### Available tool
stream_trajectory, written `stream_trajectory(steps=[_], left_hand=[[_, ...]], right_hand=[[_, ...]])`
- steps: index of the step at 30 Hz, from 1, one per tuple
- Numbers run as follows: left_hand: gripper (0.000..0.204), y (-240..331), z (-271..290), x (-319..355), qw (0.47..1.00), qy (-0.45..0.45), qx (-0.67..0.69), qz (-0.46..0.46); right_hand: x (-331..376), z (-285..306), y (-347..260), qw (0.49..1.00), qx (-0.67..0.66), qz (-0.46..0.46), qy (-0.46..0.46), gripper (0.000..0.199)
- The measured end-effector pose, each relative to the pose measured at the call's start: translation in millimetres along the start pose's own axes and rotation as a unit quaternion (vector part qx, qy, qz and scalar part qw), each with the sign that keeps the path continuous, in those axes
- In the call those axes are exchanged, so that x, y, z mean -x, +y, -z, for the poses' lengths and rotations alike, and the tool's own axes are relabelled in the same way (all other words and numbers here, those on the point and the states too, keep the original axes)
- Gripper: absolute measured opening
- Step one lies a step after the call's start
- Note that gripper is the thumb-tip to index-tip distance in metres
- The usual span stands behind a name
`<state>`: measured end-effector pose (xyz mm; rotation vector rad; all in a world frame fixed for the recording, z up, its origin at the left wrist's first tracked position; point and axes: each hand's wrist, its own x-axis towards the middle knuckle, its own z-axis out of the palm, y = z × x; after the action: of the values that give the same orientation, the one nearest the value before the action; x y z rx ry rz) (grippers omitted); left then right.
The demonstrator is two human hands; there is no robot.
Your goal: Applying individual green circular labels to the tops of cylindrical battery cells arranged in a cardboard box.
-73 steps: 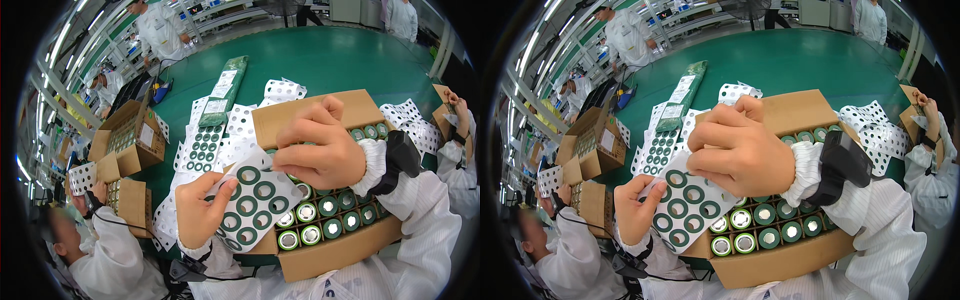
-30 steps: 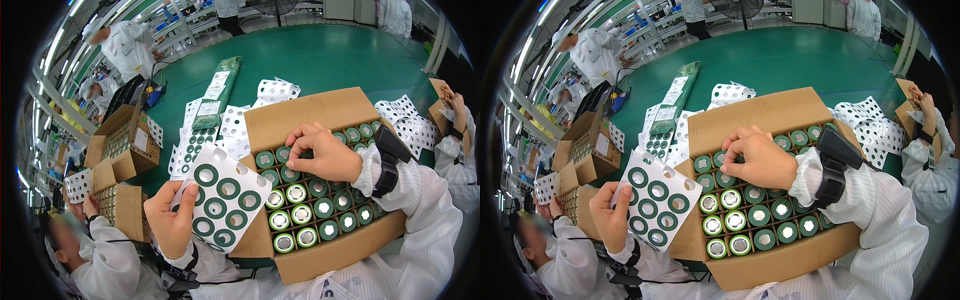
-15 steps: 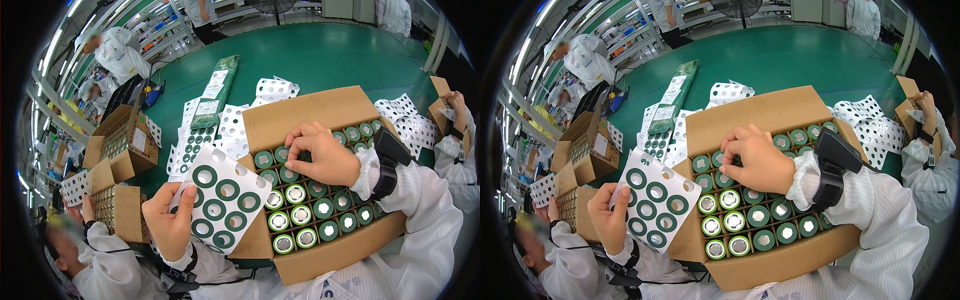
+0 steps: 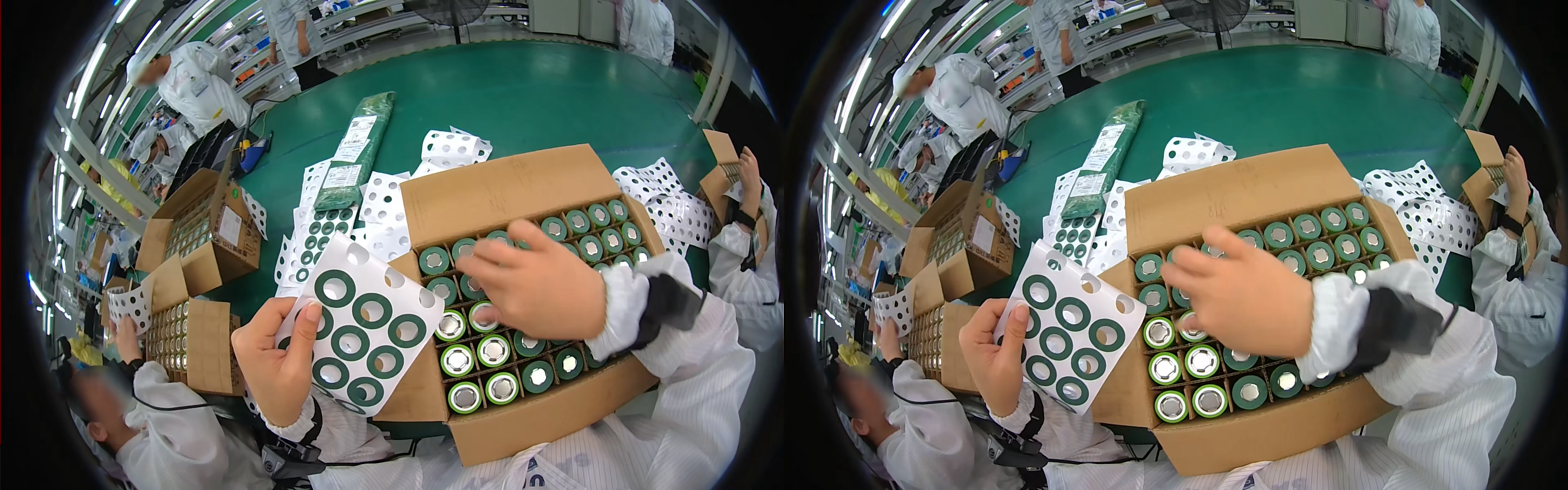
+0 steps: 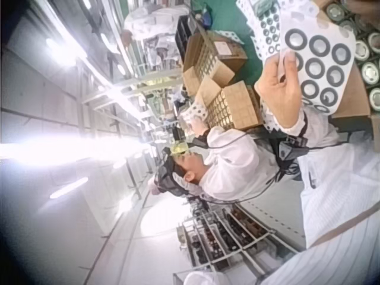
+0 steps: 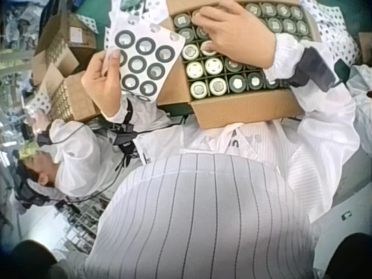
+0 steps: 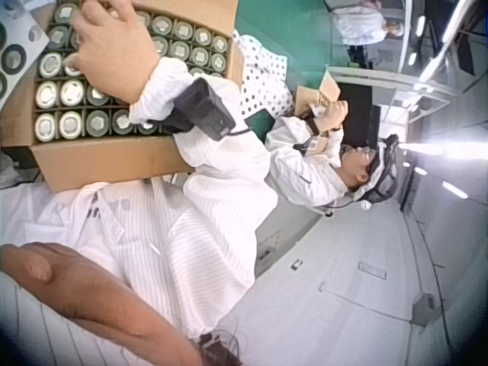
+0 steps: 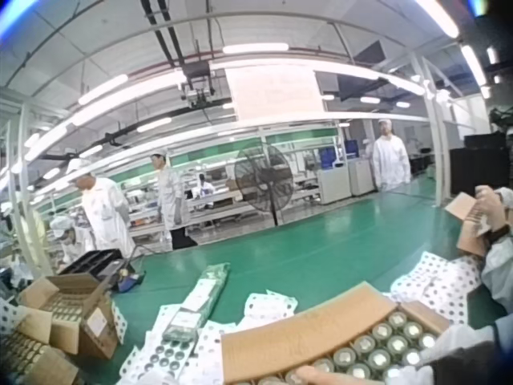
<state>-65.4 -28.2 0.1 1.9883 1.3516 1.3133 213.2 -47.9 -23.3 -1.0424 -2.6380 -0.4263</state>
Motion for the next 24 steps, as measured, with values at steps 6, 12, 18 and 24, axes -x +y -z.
stream_trajectory(steps=[6, 12, 18, 24], left_hand=[[0.017, 2, -2, 1, 1.0, 0.0, 0.011, 0.004], [0.017, 12, -11, 3, 0.999, -0.035, 0.005, -0.021], [0.03, 22, -32, 11, 0.994, -0.087, -0.036, -0.058], [0.033, 23, -36, 9, 0.992, -0.071, -0.045, -0.096]], right_hand=[[-4, 5, 8, 1.0, -0.011, 0.024, -0.003, 0.031], [-4, 9, 10, 0.965, -0.217, -0.073, 0.129, 0.021], [-10, 6, -12, 0.938, -0.282, -0.118, 0.163, 0.044], [-12, 5, -16, 0.931, -0.296, -0.141, 0.162, 0.04]])
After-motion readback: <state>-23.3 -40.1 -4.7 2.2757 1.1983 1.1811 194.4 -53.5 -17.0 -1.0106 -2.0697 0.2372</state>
